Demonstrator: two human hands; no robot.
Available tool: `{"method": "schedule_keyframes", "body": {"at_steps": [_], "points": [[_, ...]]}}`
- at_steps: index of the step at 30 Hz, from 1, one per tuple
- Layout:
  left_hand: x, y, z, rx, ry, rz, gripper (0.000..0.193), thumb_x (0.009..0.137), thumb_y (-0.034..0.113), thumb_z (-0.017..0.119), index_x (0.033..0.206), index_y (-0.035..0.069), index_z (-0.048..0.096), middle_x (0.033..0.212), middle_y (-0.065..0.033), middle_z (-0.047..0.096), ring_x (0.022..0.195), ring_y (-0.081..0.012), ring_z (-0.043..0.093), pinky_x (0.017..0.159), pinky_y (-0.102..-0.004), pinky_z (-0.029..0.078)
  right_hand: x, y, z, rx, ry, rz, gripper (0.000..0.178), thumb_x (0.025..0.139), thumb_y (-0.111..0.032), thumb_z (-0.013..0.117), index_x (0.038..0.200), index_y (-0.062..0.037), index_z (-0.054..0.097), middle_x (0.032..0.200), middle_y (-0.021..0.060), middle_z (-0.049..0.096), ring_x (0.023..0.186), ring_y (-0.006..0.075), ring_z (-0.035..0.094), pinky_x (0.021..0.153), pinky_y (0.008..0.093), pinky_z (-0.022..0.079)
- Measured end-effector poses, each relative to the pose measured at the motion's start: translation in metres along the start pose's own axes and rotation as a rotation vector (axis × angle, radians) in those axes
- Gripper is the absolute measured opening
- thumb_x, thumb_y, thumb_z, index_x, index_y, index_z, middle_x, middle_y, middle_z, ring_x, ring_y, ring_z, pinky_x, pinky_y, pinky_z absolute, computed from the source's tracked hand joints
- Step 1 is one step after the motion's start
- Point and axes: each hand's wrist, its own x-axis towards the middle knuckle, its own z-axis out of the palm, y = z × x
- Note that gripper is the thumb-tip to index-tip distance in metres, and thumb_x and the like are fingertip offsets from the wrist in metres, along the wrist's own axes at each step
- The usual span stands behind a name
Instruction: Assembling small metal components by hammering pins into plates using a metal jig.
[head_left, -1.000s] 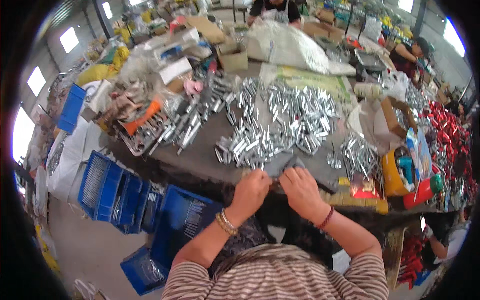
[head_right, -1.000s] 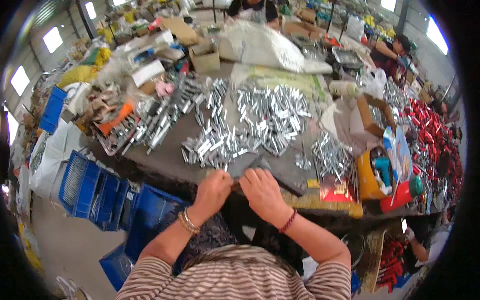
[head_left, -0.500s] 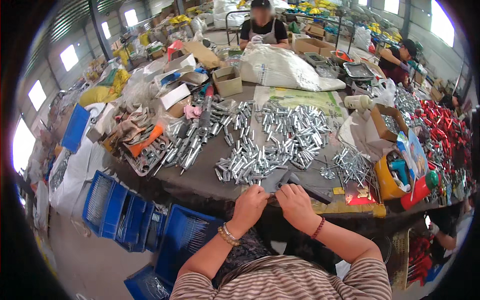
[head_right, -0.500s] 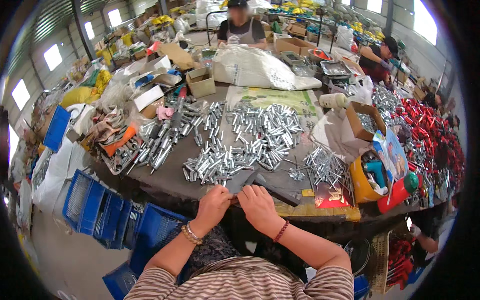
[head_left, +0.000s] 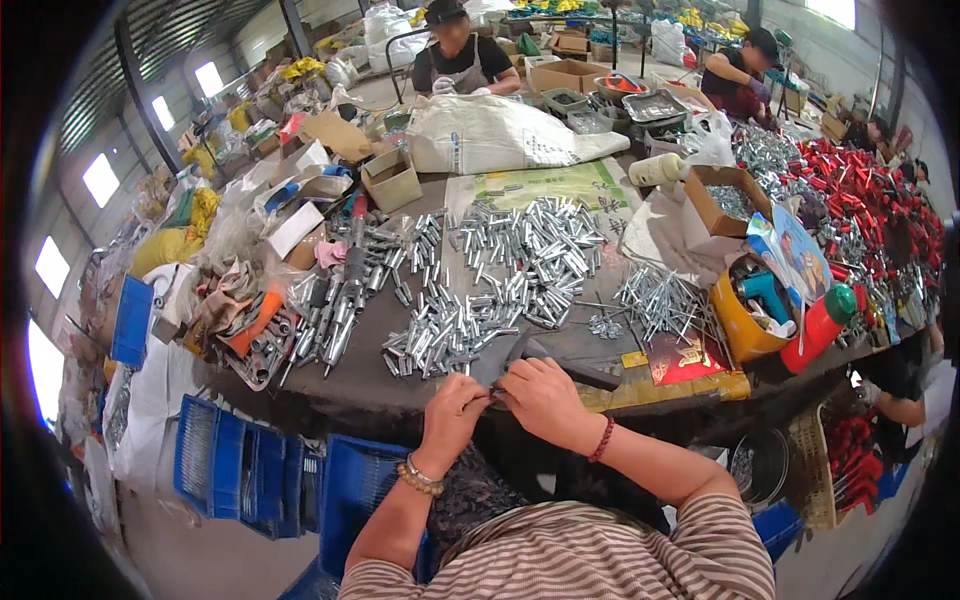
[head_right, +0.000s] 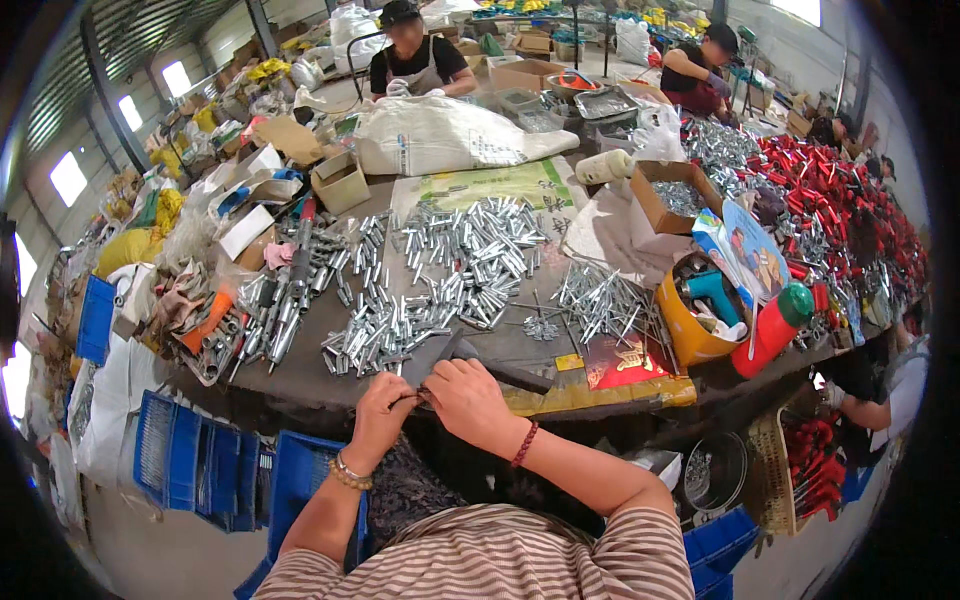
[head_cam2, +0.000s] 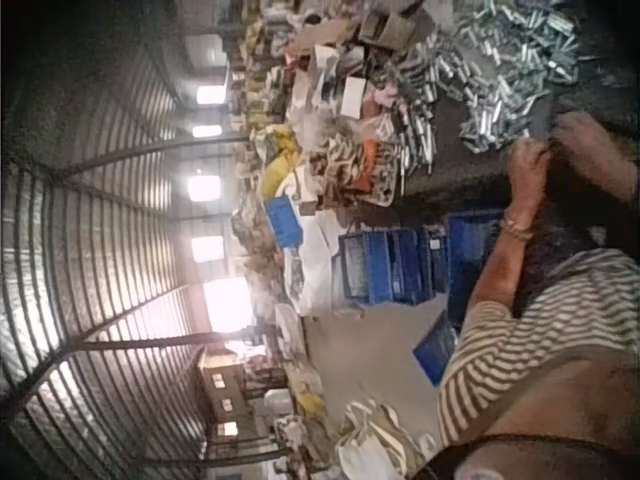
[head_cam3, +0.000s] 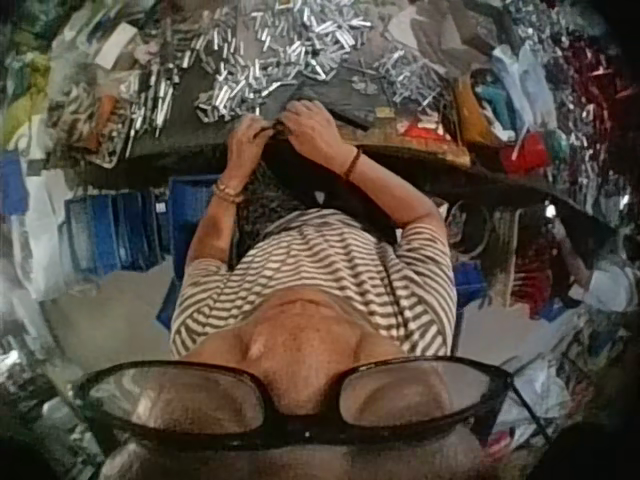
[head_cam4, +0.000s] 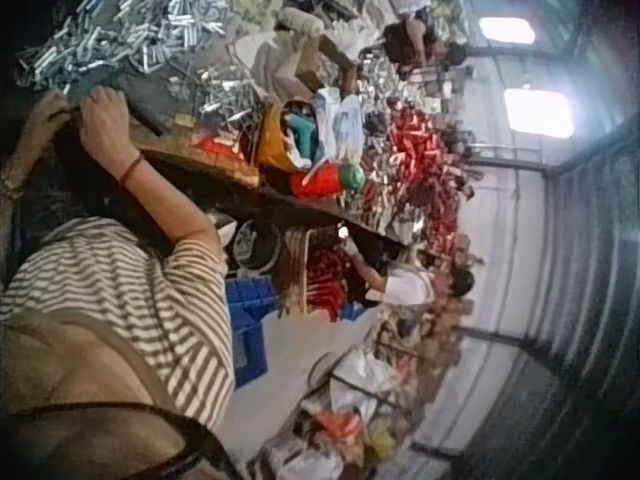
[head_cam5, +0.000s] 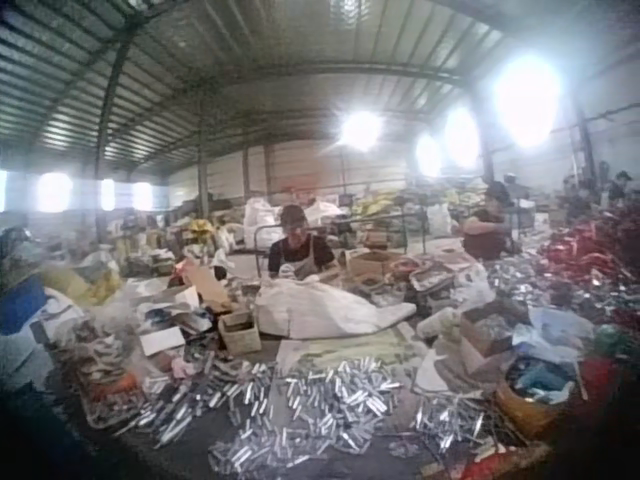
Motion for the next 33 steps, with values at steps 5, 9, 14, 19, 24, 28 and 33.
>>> {"method": "schedule_keyframes", "body": {"at_steps": [5, 9, 14, 19, 24, 28, 33], "points": [[0.001, 0.009, -0.001, 0.014, 0.001, 0.019, 0.009, 0.084, 0.002, 0.078, 0.092, 0.001, 0.073, 0.089, -0.0089, 0.062, 0.085, -0.0235, 0.063, 0.076, -0.0332, 0.051, -0.004, 0.009, -0.029, -0.03, 0.049, 0.076, 0.026, 0.085, -0.016, 0.075, 0.11, -0.0081, 0.07, 0.1, 0.0075, 0.063, 0.097, 0.0286, 0.062, 0.085, 0.042, 0.048], [-0.005, 0.009, 0.0, -0.002, 0.016, 0.035, 0.01, 0.085, 0.004, 0.078, 0.094, 0.003, 0.073, 0.091, -0.0087, 0.062, 0.084, -0.0254, 0.063, 0.074, -0.0356, 0.051, -0.022, 0.031, -0.035, -0.223, 0.005, 0.132, 0.025, 0.083, -0.015, 0.075, 0.107, -0.0085, 0.069, 0.095, 0.0068, 0.062, 0.095, 0.0287, 0.063, 0.083, 0.0418, 0.048], [-0.006, 0.002, 0.001, 0.051, 0.006, 0.016, 0.008, 0.09, 0.009, 0.074, 0.096, 0.005, 0.073, 0.094, -0.0089, 0.063, 0.088, -0.0284, 0.065, 0.075, -0.0396, 0.052, -0.024, 0.05, -0.027, -0.119, -0.053, 0.199, 0.022, 0.081, -0.012, 0.074, 0.102, -0.0069, 0.067, 0.096, 0.0137, 0.062, 0.096, 0.0343, 0.063, 0.081, 0.0481, 0.051], [0.002, 0.005, -0.002, 0.089, -0.019, 0.048, 0.009, 0.093, 0.013, 0.068, 0.096, 0.006, 0.073, 0.091, -0.0121, 0.059, 0.086, -0.0334, 0.062, 0.076, -0.0432, 0.052, -0.018, 0.017, -0.059, 0.135, 0.078, 0.22, 0.033, 0.09, -0.004, 0.07, 0.123, -0.007, 0.065, 0.102, 0.0178, 0.061, 0.085, 0.0411, 0.065, 0.069, 0.0475, 0.053], [0.004, 0.007, -0.001, 0.044, 0.024, 0.02, 0.007, 0.087, 0.01, 0.076, 0.093, 0.007, 0.073, 0.093, -0.0082, 0.063, 0.085, -0.0299, 0.066, 0.073, -0.0411, 0.052, -0.019, -0.002, -0.07, 0.134, -0.121, 0.212, 0.03, 0.093, -0.003, 0.067, 0.122, -0.0085, 0.066, 0.088, 0.0144, 0.063, 0.076, 0.0395, 0.066, 0.064, 0.0461, 0.051], [-0.002, 0.006, -0.001, 0.04, 0.015, 0.011, 0.009, 0.086, 0.006, 0.076, 0.095, 0.006, 0.073, 0.093, -0.0081, 0.063, 0.084, -0.0284, 0.065, 0.074, -0.0383, 0.052, -0.02, -0.012, -0.07, 0.085, -0.119, 0.163, 0.026, 0.091, 0.0, 0.069, 0.117, -0.0026, 0.067, 0.086, 0.0154, 0.061, 0.071, 0.0386, 0.064, 0.063, 0.0442, 0.049], [-0.005, 0.003, 0.003, -0.019, 0.018, 0.02, 0.015, 0.084, -0.001, 0.076, 0.098, 0.005, 0.074, 0.093, -0.0086, 0.063, 0.084, -0.0267, 0.064, 0.074, -0.0359, 0.052, -0.027, -0.011, -0.065, -0.031, -0.237, 0.147, 0.026, 0.09, -0.004, 0.068, 0.116, -0.0106, 0.069, 0.093, 0.0111, 0.064, 0.073, 0.0355, 0.067, 0.062, 0.0442, 0.052]]}}
